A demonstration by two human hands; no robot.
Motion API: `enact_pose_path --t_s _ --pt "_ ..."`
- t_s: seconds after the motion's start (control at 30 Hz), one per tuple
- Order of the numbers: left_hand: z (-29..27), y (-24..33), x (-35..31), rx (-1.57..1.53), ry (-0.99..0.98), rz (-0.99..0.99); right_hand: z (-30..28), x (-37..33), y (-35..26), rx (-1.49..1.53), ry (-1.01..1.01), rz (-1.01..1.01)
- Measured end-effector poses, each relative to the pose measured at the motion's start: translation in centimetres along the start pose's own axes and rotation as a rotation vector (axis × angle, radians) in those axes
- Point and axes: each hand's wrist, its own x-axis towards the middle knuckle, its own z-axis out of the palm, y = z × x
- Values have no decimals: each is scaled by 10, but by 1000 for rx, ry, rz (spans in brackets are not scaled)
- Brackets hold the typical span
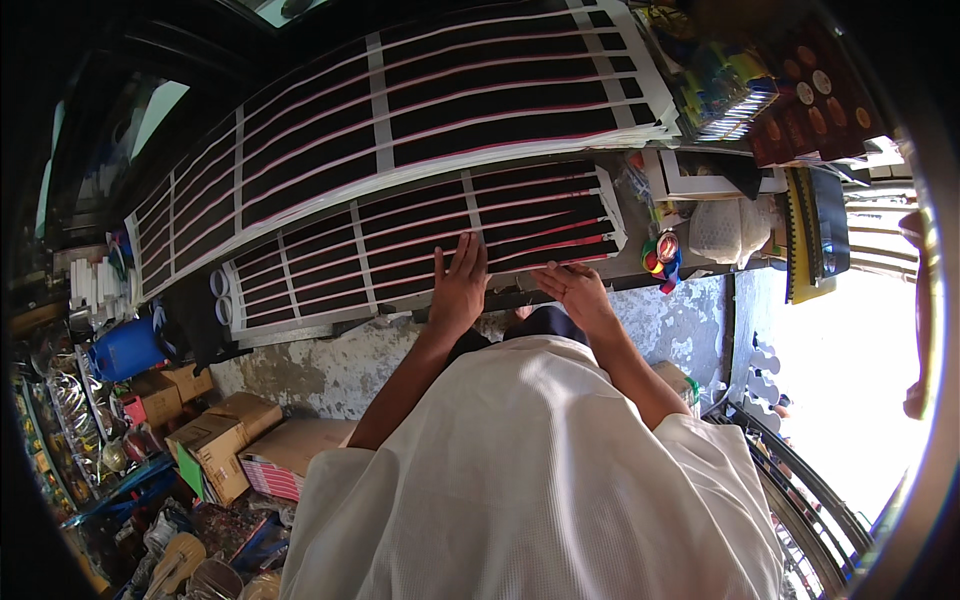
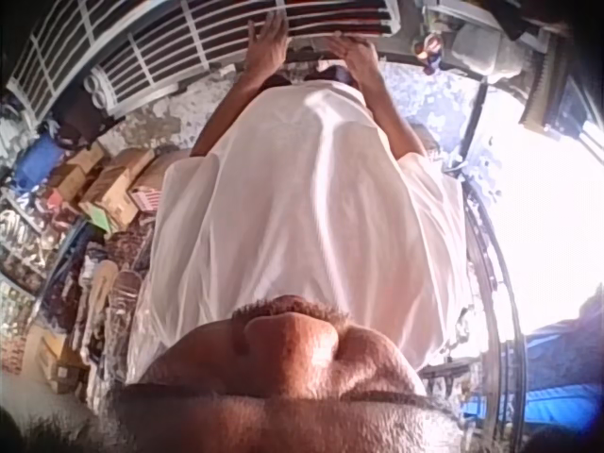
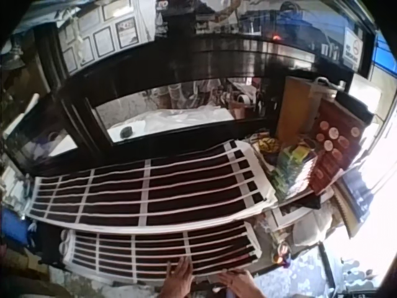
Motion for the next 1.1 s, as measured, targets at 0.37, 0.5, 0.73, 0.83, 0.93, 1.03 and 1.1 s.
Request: enact_pose_path --t_s 0.37,0.5,0.73,0.83,0.93,1.03,1.1 --pt "-5 -9 9 22 -70 57 -1 -3 -1 -39 47 15" --pt "-7 -2 9 -24 -74 15 -5 -6 -7 0 161 9" --pt "-8 -4 9 51 -151 29 -38 0 -62 42 397 -206" --pt "-6 -4 11 55 -143 38 -55 16 -86 -162 474 -215" --pt "-8 -4 13 77 -132 52 -63 24 -111 -460 506 -101" --pt "-13 -2 14 141 -144 65 -53 36 -120 -617 586 -29" --pt "-19 -2 12 149 -138 63 -47 34 -124 -653 580 -4"
